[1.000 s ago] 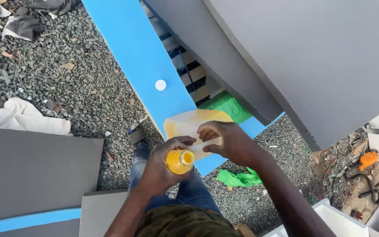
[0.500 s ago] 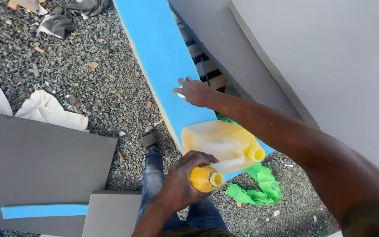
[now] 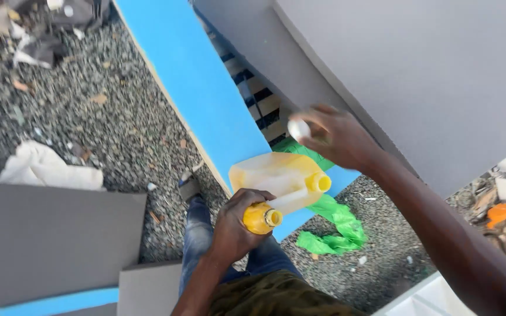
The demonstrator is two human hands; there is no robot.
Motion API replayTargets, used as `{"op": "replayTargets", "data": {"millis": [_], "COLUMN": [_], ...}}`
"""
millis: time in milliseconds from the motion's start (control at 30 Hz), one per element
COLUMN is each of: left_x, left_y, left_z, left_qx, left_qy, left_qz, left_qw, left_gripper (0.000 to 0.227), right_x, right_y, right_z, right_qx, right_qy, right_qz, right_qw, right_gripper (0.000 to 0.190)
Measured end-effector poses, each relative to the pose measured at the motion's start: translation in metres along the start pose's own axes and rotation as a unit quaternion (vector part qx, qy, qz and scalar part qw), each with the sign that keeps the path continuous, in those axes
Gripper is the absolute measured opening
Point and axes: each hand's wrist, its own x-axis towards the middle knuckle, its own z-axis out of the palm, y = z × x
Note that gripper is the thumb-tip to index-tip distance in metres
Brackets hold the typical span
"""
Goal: Refilling a small yellow glue bottle from a larger white container in a workshop environment.
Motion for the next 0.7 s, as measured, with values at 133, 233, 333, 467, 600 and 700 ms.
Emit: {"op": "replayTargets", "data": {"millis": [133,233,333,467,600,700], "left_x": [0.004,0.006,0.004,0.006,0.005,0.004], "left_y": [0.0,0.004,0.012,0.014,0.014,0.013], "left_z": [-0.002,0.001,-0.001,0.003,0.004,0.003], "left_qx": [-0.008,0.0,0.011,0.025,0.026,0.026], "left_qy": [0.011,0.006,0.016,0.019,0.028,0.035], "left_qz": [0.006,-0.002,-0.011,0.013,0.013,0.016], "left_qw": [1.0,1.0,1.0,0.999,0.999,0.999], "left_gripper": [0.033,0.037,0.034,0.036,0.036,0.036], "right_x": [-0.097,-0.13,-0.134,-0.131,-0.13,-0.128], "right_y": [0.004,0.023,0.028,0.033,0.034,0.04], "right_z": [0.011,0.039,0.058,0.064,0.068,0.073], "right_qx": [0.075,0.11,0.055,-0.004,-0.036,-0.051], "right_qy": [0.079,0.107,0.13,0.112,0.087,0.079], "right_qz": [0.109,0.099,0.055,0.032,0.013,0.007], "right_qw": [0.988,0.983,0.988,0.993,0.995,0.996], "right_gripper": [0.04,0.038,0.039,0.037,0.037,0.035]}}
